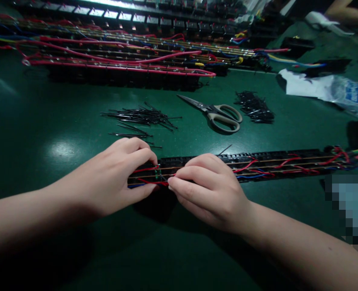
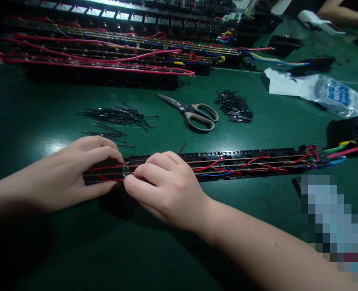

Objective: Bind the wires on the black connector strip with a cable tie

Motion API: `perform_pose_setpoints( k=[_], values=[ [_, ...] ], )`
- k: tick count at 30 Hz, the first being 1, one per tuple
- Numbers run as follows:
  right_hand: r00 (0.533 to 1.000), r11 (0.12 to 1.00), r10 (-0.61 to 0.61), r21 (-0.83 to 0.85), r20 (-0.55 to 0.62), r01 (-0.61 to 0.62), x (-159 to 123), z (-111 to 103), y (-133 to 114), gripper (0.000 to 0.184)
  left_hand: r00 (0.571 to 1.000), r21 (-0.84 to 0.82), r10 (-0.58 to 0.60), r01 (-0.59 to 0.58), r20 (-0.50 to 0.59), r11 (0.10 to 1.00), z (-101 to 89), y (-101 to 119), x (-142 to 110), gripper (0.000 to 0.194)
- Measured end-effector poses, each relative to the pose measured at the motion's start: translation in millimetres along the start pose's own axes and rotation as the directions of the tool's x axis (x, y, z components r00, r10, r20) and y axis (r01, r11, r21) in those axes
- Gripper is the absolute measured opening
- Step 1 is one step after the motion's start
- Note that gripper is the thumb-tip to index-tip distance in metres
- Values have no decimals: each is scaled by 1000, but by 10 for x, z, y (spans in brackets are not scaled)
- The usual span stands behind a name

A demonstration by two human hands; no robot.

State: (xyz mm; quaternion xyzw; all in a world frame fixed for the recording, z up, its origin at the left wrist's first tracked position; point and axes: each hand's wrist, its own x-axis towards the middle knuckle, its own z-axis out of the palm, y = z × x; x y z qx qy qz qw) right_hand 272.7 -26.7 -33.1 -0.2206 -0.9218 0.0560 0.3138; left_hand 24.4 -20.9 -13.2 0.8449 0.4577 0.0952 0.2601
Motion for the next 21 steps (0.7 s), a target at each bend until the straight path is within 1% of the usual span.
perform_pose_setpoints(
  k=[7,12,16,18,21],
  values=[
    [1000,1000,12,22,-5,-12,-20,23,18,10,999,7,37,-38,14,999,-13,2,-4,23],
    [1000,1000,17,11,-16,-17,-10,31,20,9,1000,-7,5,-5,-3,1000,-15,12,-8,21],
    [1000,999,27,18,-9,-27,-17,33,15,10,999,-41,-8,7,-47,999,-22,8,-3,26],
    [999,999,36,20,-8,-36,-21,33,12,9,998,-67,-28,24,-51,997,-36,5,3,27],
    [999,999,43,13,0,-43,-21,30,12,9,994,-96,-79,72,-74,993,-63,5,5,23]
  ],
)
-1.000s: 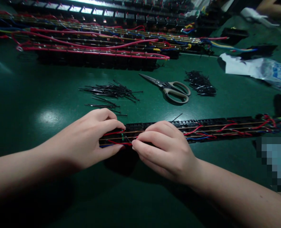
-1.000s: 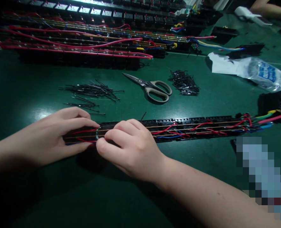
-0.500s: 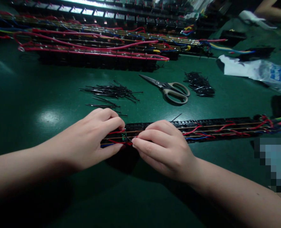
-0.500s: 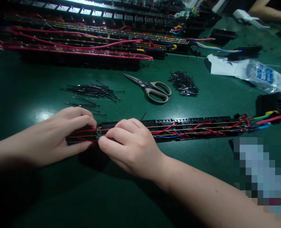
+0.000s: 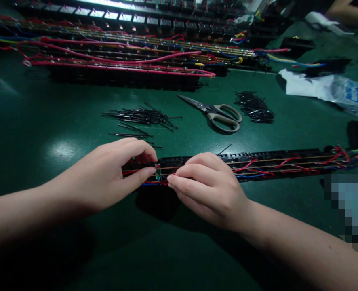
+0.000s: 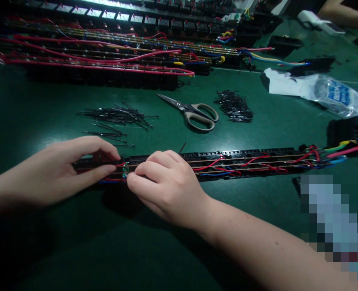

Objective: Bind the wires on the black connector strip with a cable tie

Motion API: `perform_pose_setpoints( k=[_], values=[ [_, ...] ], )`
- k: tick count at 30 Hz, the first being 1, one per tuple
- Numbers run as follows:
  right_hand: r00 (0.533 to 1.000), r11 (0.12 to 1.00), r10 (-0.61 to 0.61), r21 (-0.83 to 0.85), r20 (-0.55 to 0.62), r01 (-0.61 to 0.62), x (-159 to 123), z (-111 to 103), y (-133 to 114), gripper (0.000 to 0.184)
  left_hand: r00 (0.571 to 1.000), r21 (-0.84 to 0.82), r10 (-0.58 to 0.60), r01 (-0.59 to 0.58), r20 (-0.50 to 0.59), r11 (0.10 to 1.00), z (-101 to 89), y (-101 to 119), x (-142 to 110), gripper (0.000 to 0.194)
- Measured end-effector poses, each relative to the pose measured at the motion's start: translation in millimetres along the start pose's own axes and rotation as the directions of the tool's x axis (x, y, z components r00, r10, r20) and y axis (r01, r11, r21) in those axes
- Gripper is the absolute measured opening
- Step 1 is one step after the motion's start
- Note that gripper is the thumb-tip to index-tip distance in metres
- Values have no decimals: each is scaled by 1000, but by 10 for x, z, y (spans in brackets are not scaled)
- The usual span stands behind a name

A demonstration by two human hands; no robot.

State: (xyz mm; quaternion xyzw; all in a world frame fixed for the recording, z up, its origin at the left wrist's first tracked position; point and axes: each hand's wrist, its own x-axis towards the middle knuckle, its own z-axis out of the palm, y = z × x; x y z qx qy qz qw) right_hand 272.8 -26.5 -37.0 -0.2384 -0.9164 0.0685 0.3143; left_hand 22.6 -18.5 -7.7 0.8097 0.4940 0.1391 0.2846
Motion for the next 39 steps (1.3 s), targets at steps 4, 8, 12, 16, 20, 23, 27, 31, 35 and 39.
perform_pose_setpoints(
  k=[4,8,12,16,20,23,27,31,35,39],
  values=[
    [1000,1000,-20,-8,-8,20,8,-7,1,9,998,-8,-42,41,-46,999,-17,15,-14,20],
    [1000,1000,-13,-14,5,13,10,-13,-6,10,997,-23,-24,22,-74,999,-2,47,-33,16],
    [1000,1000,2,-29,8,-2,16,-6,-17,11,990,-18,-16,13,-141,1000,23,76,-60,12],
    [1000,999,25,-29,2,-25,33,22,-30,11,986,-46,-3,-5,-167,999,42,83,-58,8],
    [998,998,66,-16,18,-66,89,27,-45,16,984,-107,-38,19,-175,994,43,96,-33,6],
    [989,993,118,-26,89,-116,180,-15,-61,16,981,-175,-96,66,-169,982,34,108,-20,7],
    [960,986,168,-31,224,-165,335,-77,-64,18,979,-219,-129,92,-161,971,19,117,-7,10],
    [954,971,213,63,212,-230,407,-38,-23,18,980,-240,-124,84,-153,967,17,116,9,8],
    [983,977,147,138,113,-162,344,51,25,16,981,-336,-167,124,-103,934,43,91,27,7],
    [991,982,114,145,63,-123,300,78,38,15,972,-484,-220,158,-75,861,72,57,44,18]
  ],
)
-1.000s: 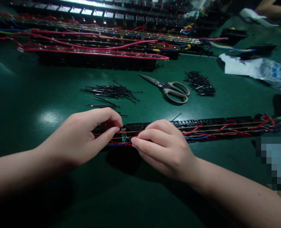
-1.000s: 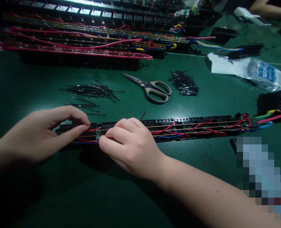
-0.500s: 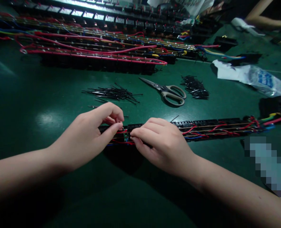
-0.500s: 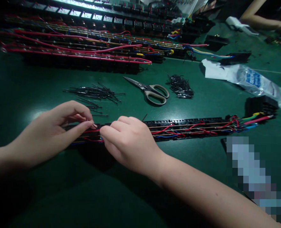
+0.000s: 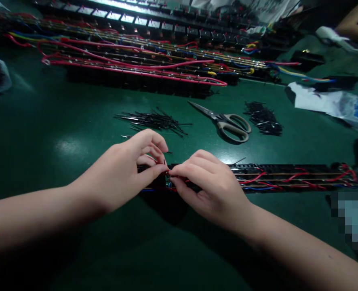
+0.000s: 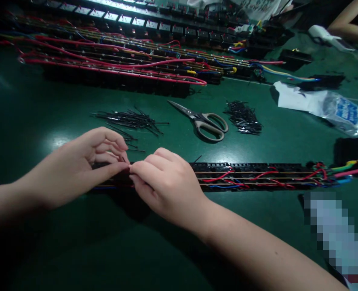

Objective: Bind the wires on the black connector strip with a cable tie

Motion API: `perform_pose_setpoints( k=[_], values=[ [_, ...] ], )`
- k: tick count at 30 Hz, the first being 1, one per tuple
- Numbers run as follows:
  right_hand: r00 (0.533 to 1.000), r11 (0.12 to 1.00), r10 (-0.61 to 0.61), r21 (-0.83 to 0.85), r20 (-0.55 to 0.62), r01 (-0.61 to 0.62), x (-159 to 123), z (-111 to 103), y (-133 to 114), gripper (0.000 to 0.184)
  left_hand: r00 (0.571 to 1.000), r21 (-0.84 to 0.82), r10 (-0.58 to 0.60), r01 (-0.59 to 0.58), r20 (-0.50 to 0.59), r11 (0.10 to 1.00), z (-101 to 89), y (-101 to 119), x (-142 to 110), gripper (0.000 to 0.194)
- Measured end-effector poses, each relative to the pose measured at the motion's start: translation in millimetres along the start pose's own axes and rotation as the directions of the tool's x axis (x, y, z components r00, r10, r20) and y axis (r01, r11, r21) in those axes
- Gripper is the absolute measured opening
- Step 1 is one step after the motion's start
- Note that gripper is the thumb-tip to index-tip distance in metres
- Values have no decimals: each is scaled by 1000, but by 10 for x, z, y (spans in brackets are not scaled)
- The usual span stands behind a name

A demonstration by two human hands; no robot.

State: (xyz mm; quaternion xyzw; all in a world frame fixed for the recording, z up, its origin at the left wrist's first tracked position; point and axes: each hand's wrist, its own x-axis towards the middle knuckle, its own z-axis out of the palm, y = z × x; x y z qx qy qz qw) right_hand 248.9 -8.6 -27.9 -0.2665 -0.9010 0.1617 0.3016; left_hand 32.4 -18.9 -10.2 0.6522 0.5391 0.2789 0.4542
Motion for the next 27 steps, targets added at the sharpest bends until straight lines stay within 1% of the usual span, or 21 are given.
perform_pose_setpoints(
  k=[2,5,8,10,16,24,27],
  values=[
    [1000,1000,-5,2,11,5,9,-4,-6,17,1000,-2,-6,6,6,1000,0,-6,8,13],
    [1000,1000,6,14,26,-6,32,-12,-18,17,999,89,35,-34,-4,995,-7,5,5,4],
    [1000,999,15,29,15,-16,32,-17,-21,16,994,177,108,-103,-22,979,-18,21,-17,7],
    [1000,999,8,35,9,-8,19,-18,-20,17,991,212,133,-125,-25,969,-24,26,-33,8],
    [999,999,-32,18,-11,32,-1,-7,-7,16,986,198,162,-150,-49,969,-27,35,-31,1],
    [1000,999,-8,38,-29,10,3,0,3,16,983,209,177,-164,-42,964,-26,33,-40,10],
    [999,999,-22,26,-29,23,7,7,7,17,986,182,157,-144,-55,973,-24,15,-52,8]
  ],
)
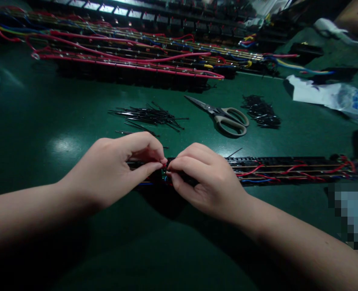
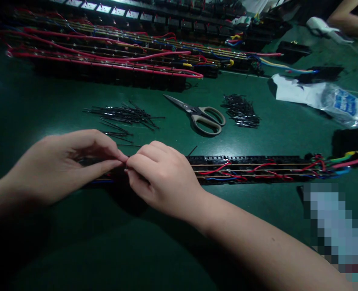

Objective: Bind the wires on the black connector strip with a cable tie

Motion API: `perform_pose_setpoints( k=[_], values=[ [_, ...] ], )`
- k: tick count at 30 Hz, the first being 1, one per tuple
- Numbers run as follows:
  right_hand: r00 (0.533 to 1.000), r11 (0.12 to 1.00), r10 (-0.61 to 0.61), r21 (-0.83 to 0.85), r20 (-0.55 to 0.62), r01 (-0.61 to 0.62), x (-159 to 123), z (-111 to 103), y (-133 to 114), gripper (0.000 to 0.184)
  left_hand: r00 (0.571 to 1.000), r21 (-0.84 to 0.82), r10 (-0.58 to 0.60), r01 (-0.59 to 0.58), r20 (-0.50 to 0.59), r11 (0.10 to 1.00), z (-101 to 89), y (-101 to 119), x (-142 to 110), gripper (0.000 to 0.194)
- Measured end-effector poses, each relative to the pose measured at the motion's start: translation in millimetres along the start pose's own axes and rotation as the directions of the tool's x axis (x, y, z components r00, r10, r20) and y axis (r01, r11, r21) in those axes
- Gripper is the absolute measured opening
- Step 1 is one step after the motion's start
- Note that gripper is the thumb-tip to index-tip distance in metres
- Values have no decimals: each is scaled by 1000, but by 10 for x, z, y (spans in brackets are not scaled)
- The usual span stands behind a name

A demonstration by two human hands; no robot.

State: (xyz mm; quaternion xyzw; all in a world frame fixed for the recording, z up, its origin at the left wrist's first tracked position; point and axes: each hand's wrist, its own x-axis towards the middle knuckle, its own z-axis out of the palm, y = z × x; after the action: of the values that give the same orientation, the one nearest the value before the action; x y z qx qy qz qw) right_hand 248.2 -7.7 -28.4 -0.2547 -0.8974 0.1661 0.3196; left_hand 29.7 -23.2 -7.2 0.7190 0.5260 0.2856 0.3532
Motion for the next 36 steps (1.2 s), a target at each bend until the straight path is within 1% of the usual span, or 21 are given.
perform_pose_setpoints(
  k=[3,6,12,15,18,24,28,36],
  values=[
    [1000,1000,-10,-14,1,11,5,5,5,18,999,-25,-38,38,-6,999,3,-9,-5,6],
    [1000,1000,-12,-27,11,12,3,4,6,18,1000,21,-19,19,16,1000,-10,-5,-3,5],
    [998,998,-29,-60,50,32,-21,0,18,17,991,229,127,-134,47,964,-27,1,-6,16],
    [999,999,-6,-52,53,9,-26,-1,18,16,980,289,194,-197,37,937,-10,-10,-19,19],
    [999,999,16,-29,45,-15,-21,-4,8,16,971,328,240,-233,19,915,7,-22,-34,20],
    [999,999,40,3,31,-40,-13,-8,-10,16,963,351,266,-264,43,898,19,-27,-35,19],
    [999,999,31,5,11,-31,-11,-8,-9,15,960,366,276,-275,51,889,21,-18,-30,20],
    [999,999,38,7,17,-38,-14,-13,-1,14,952,383,293,-303,85,872,4,-32,-37,21]
  ],
)
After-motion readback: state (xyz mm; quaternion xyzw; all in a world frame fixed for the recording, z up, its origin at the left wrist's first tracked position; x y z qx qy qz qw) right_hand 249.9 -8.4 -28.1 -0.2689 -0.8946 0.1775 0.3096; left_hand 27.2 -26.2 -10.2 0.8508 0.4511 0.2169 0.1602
